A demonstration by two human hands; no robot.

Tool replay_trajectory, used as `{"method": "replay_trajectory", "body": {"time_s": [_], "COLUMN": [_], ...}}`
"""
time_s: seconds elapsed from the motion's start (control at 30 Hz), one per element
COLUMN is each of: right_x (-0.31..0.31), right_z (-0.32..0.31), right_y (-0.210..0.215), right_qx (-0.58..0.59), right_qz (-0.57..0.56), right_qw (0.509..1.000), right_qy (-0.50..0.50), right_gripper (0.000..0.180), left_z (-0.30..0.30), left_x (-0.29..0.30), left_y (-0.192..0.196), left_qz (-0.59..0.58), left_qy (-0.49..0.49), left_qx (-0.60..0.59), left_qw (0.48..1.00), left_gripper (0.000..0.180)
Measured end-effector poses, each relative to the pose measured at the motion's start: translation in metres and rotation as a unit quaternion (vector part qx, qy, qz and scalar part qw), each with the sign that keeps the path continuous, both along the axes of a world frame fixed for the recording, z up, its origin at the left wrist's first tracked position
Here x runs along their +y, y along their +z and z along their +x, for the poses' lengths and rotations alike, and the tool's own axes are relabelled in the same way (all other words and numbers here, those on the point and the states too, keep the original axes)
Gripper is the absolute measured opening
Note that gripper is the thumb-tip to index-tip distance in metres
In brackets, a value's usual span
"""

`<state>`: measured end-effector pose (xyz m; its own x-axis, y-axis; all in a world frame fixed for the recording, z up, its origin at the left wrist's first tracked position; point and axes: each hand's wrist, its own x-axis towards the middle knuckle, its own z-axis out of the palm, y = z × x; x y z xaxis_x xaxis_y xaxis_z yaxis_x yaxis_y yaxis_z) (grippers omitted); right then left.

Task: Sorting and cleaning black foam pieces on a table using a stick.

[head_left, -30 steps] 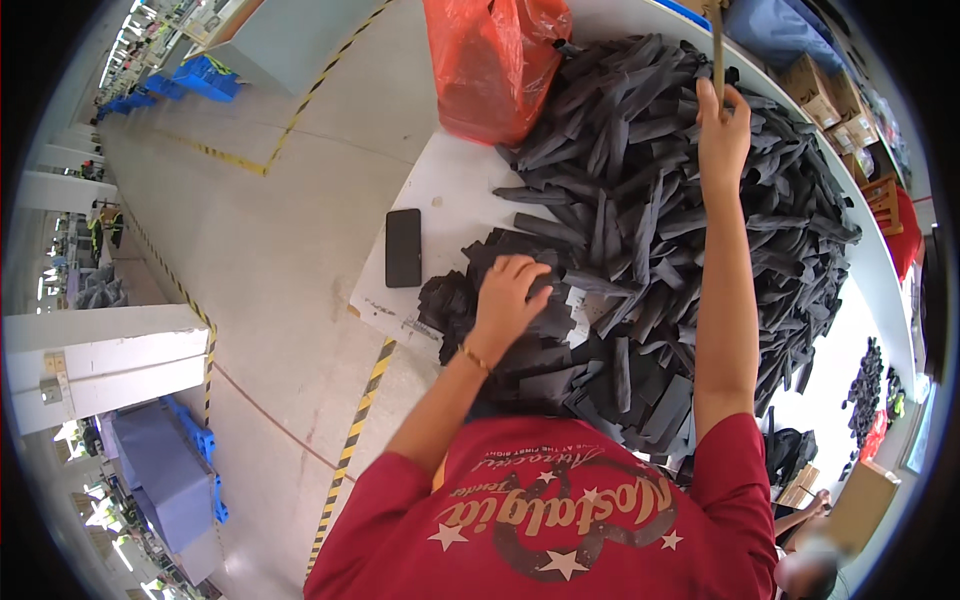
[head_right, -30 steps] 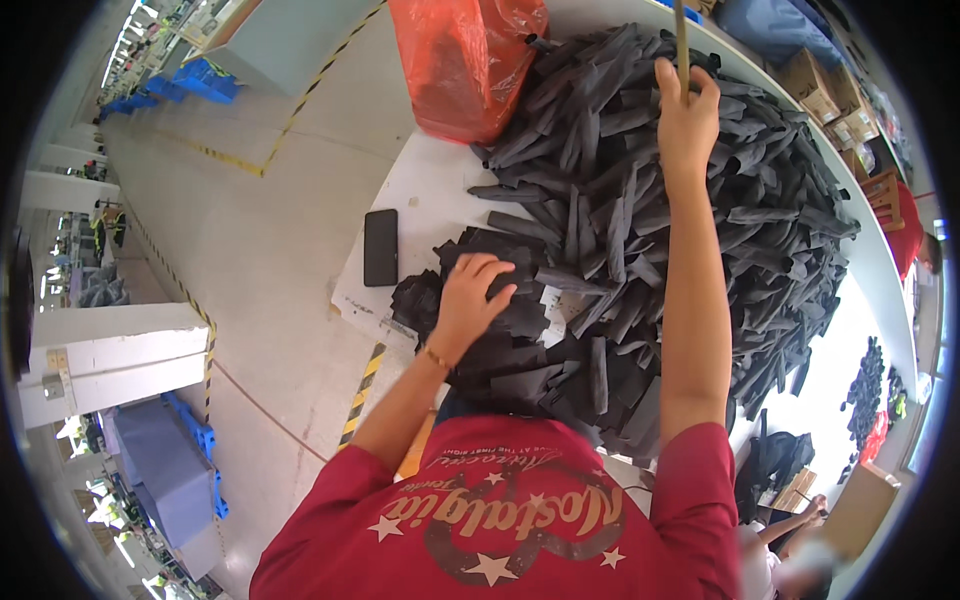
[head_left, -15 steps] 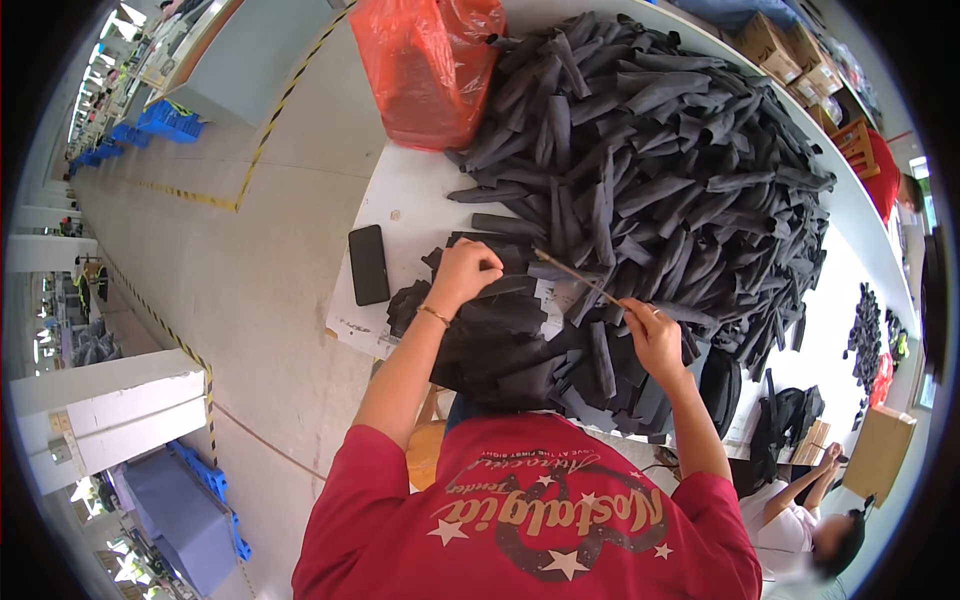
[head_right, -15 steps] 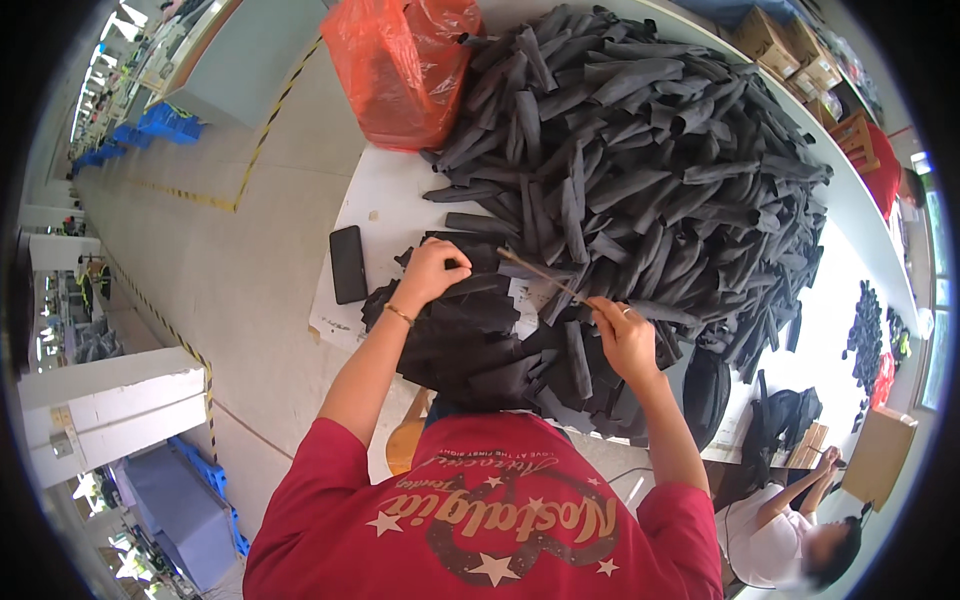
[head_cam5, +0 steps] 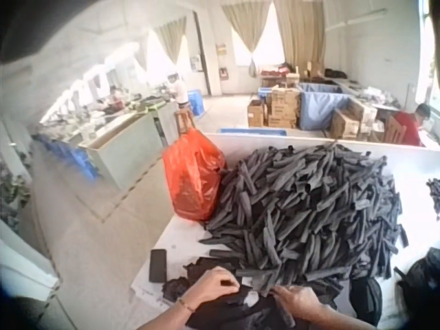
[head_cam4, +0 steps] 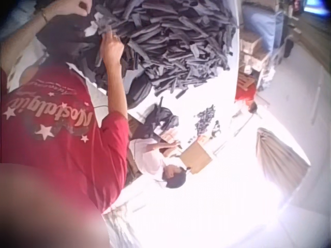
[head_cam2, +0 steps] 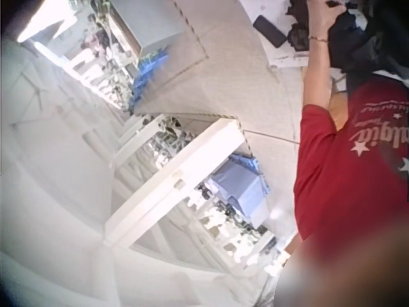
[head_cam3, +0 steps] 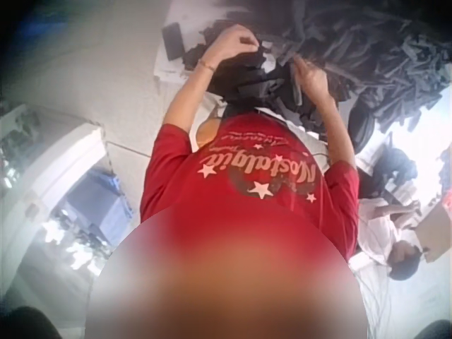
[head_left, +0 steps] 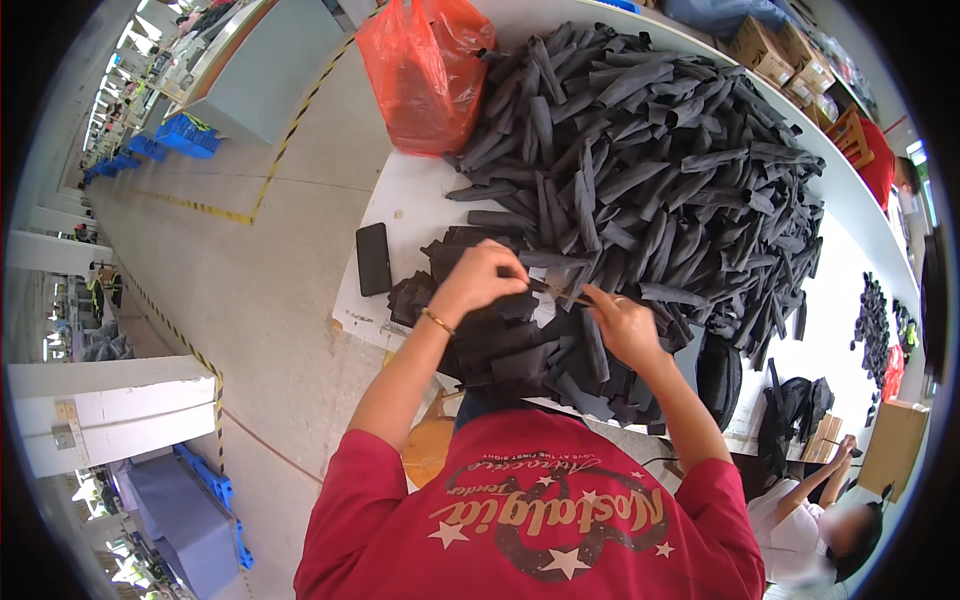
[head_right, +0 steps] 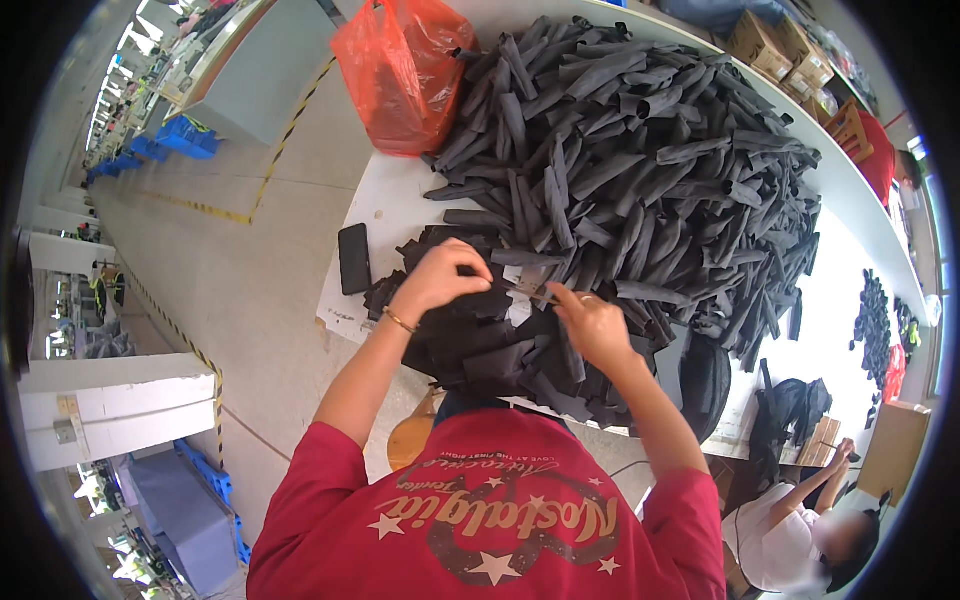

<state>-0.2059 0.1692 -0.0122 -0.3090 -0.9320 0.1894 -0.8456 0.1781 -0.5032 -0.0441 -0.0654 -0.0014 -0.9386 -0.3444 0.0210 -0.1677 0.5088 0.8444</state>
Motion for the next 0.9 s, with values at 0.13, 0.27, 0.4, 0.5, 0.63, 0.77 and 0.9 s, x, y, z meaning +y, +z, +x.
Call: {"method": "replay_trajectory", "body": {"time_s": [0.13,0.27,0.4,0.5,0.63,0.77,0.9], "right_x": [-0.014,-0.008,-0.02,-0.019,0.02,0.065,0.138], "right_z": [0.029,0.063,0.098,0.11,0.126,0.116,0.111], "right_y": [-0.021,-0.019,-0.026,-0.03,-0.032,-0.023,-0.016], "right_qx": [-0.268,-0.439,-0.38,-0.329,-0.308,-0.316,-0.263], "right_qz": [-0.033,-0.023,-0.051,-0.062,-0.008,-0.029,0.033], "right_qw": [0.963,0.898,0.92,0.936,0.947,0.946,0.963], "right_qy": [-0.02,-0.017,-0.084,-0.112,-0.095,-0.069,-0.047], "right_gripper": [0.016,0.015,0.017,0.015,0.013,0.009,0.01], "left_z": [-0.007,0.028,0.012,0.003,0.009,0.006,0.011], "left_x": [0.045,0.057,0.104,0.112,0.082,0.085,0.06], "left_y": [0.038,-0.007,-0.053,-0.028,-0.021,-0.021,-0.023], "left_qz": [-0.265,0.447,0.659,0.631,0.585,0.569,0.54], "left_qy": [0.09,0.264,0.335,0.398,0.476,0.482,0.509], "left_qx": [0.136,0.306,0.299,0.297,0.28,0.254,0.299], "left_qw": [0.95,0.798,0.604,0.596,0.594,0.616,0.6], "left_gripper": [0.049,0.072,0.032,0.03,0.027,0.031,0.036]}}
